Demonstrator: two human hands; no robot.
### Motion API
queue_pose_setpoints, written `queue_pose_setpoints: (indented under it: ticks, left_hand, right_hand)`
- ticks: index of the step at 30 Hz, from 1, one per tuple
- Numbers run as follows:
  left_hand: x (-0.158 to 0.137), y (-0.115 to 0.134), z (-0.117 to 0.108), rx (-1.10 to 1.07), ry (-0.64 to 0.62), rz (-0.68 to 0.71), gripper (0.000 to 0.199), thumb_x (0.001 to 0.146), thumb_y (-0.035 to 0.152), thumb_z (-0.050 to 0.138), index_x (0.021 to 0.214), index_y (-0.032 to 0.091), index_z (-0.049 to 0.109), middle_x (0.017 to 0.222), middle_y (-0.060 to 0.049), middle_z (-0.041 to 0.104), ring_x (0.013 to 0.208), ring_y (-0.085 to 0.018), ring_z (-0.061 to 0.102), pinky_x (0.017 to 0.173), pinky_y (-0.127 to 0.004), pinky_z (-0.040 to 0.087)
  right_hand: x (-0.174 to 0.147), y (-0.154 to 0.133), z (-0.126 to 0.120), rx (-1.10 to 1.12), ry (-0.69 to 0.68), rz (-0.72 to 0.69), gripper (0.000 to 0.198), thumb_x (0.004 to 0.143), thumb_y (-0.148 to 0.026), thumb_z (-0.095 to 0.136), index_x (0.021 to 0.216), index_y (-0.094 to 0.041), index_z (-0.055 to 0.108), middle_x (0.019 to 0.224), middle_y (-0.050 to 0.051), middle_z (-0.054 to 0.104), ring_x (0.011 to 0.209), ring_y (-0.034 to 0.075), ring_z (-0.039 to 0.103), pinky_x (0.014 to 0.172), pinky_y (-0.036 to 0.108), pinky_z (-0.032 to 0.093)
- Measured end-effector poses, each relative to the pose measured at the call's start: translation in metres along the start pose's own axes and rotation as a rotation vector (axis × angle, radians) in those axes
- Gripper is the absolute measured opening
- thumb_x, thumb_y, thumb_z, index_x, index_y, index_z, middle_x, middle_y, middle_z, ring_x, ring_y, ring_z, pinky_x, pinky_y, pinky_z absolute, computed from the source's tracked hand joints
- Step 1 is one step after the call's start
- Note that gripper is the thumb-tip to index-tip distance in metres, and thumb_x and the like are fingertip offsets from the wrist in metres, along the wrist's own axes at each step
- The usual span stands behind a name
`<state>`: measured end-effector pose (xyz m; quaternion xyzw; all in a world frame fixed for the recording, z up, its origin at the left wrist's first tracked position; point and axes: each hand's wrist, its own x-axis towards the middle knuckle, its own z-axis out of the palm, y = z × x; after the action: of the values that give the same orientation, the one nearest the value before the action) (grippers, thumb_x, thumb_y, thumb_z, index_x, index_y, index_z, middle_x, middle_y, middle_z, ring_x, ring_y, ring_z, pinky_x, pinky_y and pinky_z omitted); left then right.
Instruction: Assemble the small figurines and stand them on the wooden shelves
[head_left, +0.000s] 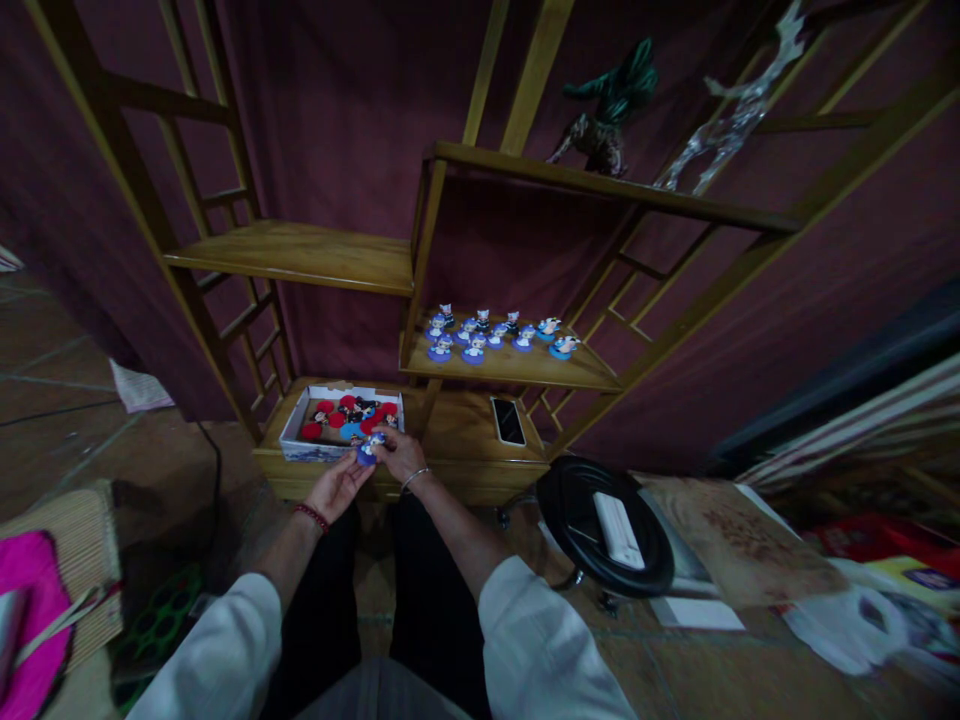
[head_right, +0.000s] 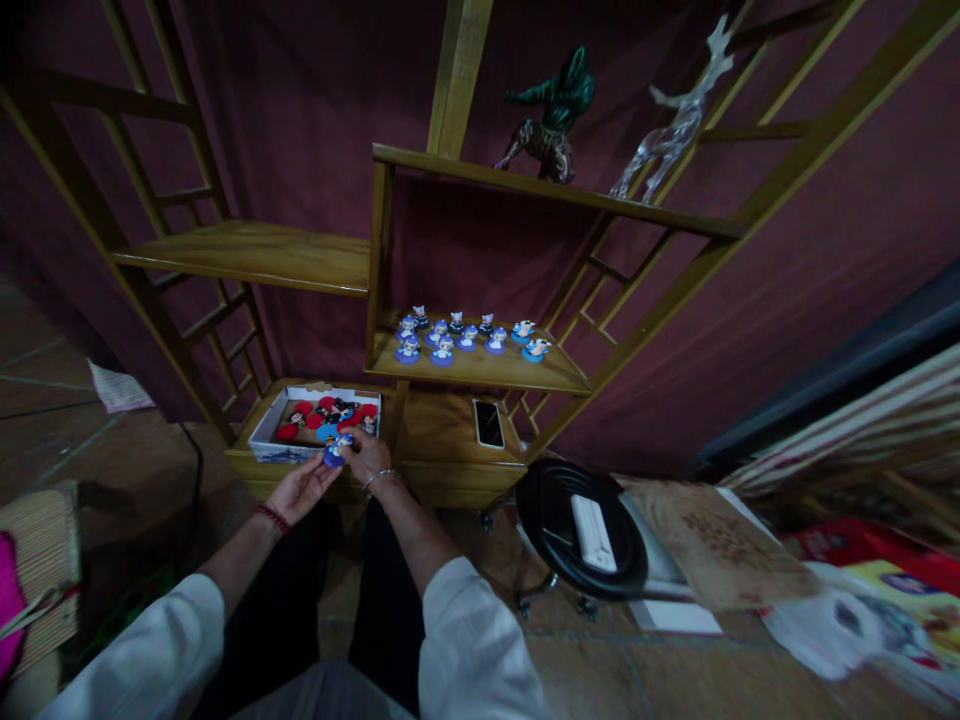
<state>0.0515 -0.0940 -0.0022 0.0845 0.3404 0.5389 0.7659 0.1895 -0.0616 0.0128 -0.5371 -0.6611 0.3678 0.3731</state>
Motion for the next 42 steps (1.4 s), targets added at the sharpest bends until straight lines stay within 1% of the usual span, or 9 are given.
queue_pose_setpoints:
  ticks: [3,13,23,28,31,37,42]
  left_hand:
    - [-0.001,0.000,0.002,0.009,0.004,-0.001,0.012,0.079,0.007,0.048,0.079,0.011,0.059,0.082,-0.008,0.066,0.079,-0.014,0.063,0.082,-0.029,0.050]
    - [0.000,0.000,0.002,0.010,0.007,0.008,0.014,0.081,0.008,0.045,0.079,0.011,0.059,0.080,-0.007,0.067,0.077,-0.013,0.064,0.077,-0.027,0.051]
    - [0.001,-0.002,-0.002,0.006,-0.035,0.009,0.013,0.081,0.009,0.046,0.081,0.011,0.059,0.083,-0.008,0.067,0.080,-0.014,0.064,0.083,-0.030,0.049]
    - [0.004,-0.003,-0.005,0.001,-0.037,0.010,0.013,0.080,0.008,0.047,0.080,0.011,0.060,0.082,-0.007,0.067,0.079,-0.014,0.064,0.087,-0.033,0.047]
    - [0.004,-0.003,-0.005,0.000,-0.043,0.012,0.014,0.080,0.007,0.046,0.079,0.010,0.060,0.083,-0.007,0.067,0.079,-0.014,0.063,0.090,-0.034,0.045]
    - [0.003,-0.004,-0.004,-0.004,-0.046,0.006,0.015,0.080,0.006,0.046,0.077,0.011,0.060,0.082,-0.007,0.067,0.080,-0.014,0.063,0.090,-0.035,0.045]
    - [0.004,-0.004,-0.004,0.010,-0.054,0.005,0.014,0.080,0.006,0.047,0.077,0.011,0.060,0.082,-0.007,0.067,0.081,-0.014,0.063,0.090,-0.036,0.044]
  right_hand:
    - [-0.001,-0.001,-0.001,-0.020,-0.006,-0.023,0.033,0.070,-0.021,0.059,0.102,-0.029,0.060,0.073,-0.006,0.064,0.062,0.009,0.060,0.062,0.019,0.049]
    - [-0.004,-0.007,-0.004,-0.076,-0.013,-0.084,0.035,0.071,-0.020,0.059,0.104,-0.031,0.059,0.081,-0.005,0.067,0.072,0.011,0.062,0.070,0.021,0.049]
    - [-0.004,-0.009,-0.010,-0.159,-0.066,-0.172,0.033,0.073,-0.023,0.058,0.105,-0.033,0.059,0.087,-0.006,0.067,0.079,0.012,0.062,0.077,0.023,0.047]
    - [-0.001,-0.010,-0.011,-0.231,-0.093,-0.245,0.033,0.073,-0.022,0.059,0.105,-0.031,0.059,0.096,-0.004,0.065,0.080,0.012,0.060,0.077,0.022,0.045]
    - [-0.001,-0.010,-0.014,-0.271,-0.113,-0.278,0.032,0.074,-0.022,0.058,0.105,-0.030,0.058,0.098,-0.003,0.063,0.082,0.011,0.059,0.078,0.022,0.044]
    - [-0.002,-0.014,-0.018,-0.309,-0.134,-0.271,0.028,0.076,-0.024,0.056,0.104,-0.029,0.058,0.098,-0.003,0.063,0.082,0.011,0.059,0.077,0.021,0.043]
    - [-0.003,-0.018,-0.020,-0.343,-0.141,-0.248,0.026,0.076,-0.025,0.056,0.101,-0.029,0.059,0.093,-0.003,0.064,0.080,0.011,0.059,0.074,0.021,0.043]
